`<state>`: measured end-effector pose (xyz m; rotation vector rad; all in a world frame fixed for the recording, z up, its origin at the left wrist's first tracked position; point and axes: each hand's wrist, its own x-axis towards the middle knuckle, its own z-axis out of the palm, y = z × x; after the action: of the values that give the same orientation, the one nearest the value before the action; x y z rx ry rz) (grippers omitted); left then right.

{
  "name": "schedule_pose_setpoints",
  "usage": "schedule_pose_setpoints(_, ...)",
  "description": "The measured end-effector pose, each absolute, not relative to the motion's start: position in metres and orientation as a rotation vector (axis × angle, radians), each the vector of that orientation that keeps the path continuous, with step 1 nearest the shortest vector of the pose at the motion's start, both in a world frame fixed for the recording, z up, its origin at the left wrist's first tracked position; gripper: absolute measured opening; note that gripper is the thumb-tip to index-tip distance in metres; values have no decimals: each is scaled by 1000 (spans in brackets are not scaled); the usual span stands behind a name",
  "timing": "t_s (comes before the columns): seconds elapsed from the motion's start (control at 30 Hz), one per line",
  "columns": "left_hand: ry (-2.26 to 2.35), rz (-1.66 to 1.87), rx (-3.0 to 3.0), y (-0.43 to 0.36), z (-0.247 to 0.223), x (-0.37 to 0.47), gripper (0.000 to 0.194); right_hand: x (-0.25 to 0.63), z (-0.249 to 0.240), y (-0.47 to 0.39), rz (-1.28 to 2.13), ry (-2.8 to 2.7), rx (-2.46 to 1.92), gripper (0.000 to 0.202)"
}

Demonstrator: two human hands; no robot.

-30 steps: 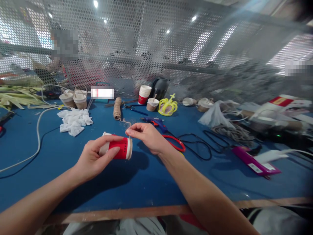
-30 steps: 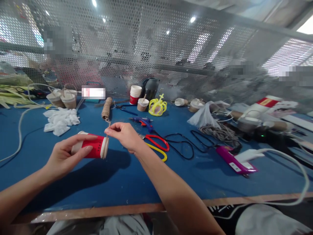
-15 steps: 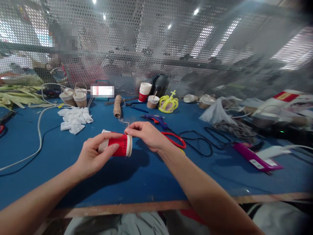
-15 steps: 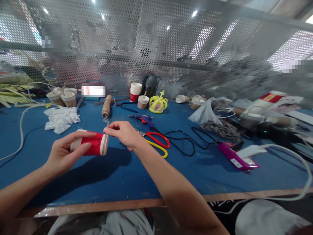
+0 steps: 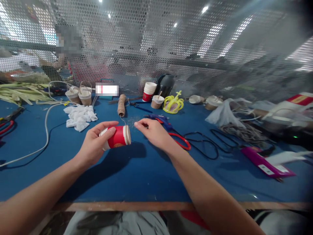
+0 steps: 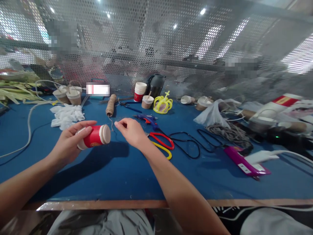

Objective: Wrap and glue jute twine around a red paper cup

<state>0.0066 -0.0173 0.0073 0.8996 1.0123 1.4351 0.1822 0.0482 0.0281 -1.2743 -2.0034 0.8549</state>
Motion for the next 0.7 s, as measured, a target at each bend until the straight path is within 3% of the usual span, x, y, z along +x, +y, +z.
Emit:
schedule_pose_setpoints(0.17, 1067, 1452, 1104, -16, 3, 5, 36, 182, 42, 32, 1317, -1988, -1078, 20)
schedule_pose_setpoints(0.3, 1198, 1451, 1524, -21, -1, 3, 29, 179, 38, 31, 1492, -1812, -1044, 15)
schedule_pose_setpoints(0.47, 1195, 1402, 1659, -24, -4, 3, 33, 182, 37, 28, 1409, -1803, -991, 13)
schedule_pose_setpoints(0.6, 1038, 1408, 1438, -21, 2, 2, 47, 187, 40, 19, 1267, -1906, -938, 10)
schedule_pose_setpoints(0.7, 906, 1362, 1144, -18, 7, 0, 47, 188, 39, 12, 1089, -2066, -847, 8)
